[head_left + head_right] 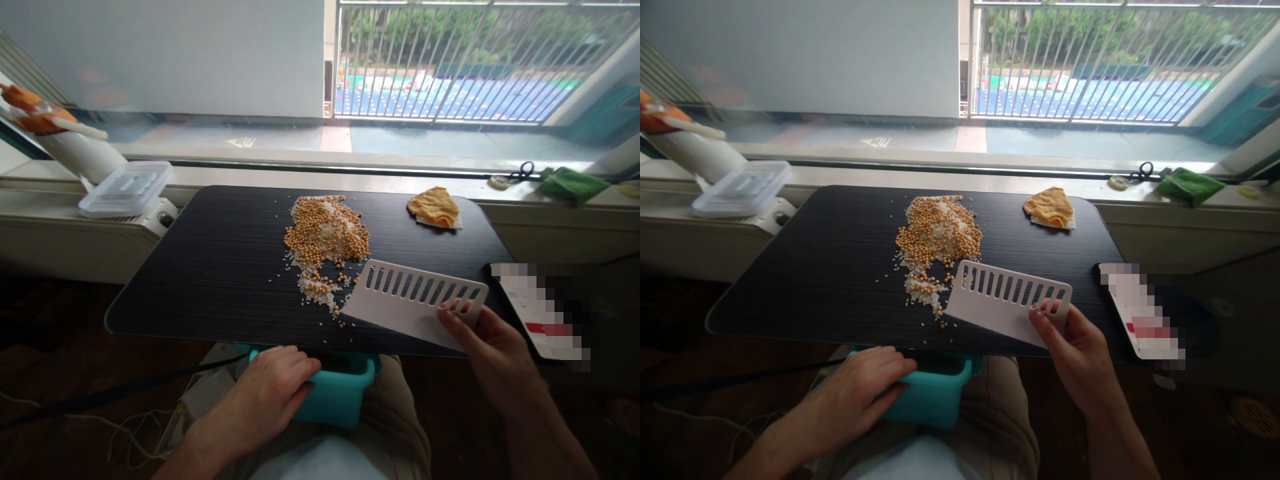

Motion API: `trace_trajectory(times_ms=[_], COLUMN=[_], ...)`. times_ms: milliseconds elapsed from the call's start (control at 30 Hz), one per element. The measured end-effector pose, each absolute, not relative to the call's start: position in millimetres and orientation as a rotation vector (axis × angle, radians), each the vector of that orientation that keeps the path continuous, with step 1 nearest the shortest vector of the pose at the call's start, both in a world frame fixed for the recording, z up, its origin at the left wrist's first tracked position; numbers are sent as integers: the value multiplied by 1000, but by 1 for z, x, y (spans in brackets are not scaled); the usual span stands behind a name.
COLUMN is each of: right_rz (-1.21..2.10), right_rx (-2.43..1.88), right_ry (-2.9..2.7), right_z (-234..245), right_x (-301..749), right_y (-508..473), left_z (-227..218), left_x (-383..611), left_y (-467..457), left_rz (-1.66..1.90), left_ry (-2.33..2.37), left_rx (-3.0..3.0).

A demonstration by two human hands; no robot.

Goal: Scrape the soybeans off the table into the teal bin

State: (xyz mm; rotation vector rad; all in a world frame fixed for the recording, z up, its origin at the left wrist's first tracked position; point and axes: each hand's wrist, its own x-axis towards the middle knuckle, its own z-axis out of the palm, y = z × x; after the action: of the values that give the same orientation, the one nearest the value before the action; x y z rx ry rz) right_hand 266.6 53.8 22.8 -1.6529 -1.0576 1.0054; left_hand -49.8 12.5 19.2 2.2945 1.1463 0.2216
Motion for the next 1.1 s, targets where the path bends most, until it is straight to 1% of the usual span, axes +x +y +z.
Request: trace_trajectory(times_ms=[200, 367, 600, 867, 1100], right_rz=[1096, 1017, 1035, 1021, 1079], right_rx=[-1612, -1605, -1589, -1590, -1547], right_ry=[-1057, -1039, -1124, -1083, -1129], right_z=[27, 24, 24, 24, 24], right_x=[262, 263, 261, 264, 251], right_y=[49, 56, 63, 63, 65], left_z=[19, 19, 18, 17, 16], left_x=[-51, -51, -50, -51, -52], left_y=[11, 11, 12, 12, 11], left_rz=[204, 186, 219, 228, 223], left_ry=[1147, 1142, 1149, 1142, 1153], left_rx=[2301, 2313, 2308, 2318, 2321])
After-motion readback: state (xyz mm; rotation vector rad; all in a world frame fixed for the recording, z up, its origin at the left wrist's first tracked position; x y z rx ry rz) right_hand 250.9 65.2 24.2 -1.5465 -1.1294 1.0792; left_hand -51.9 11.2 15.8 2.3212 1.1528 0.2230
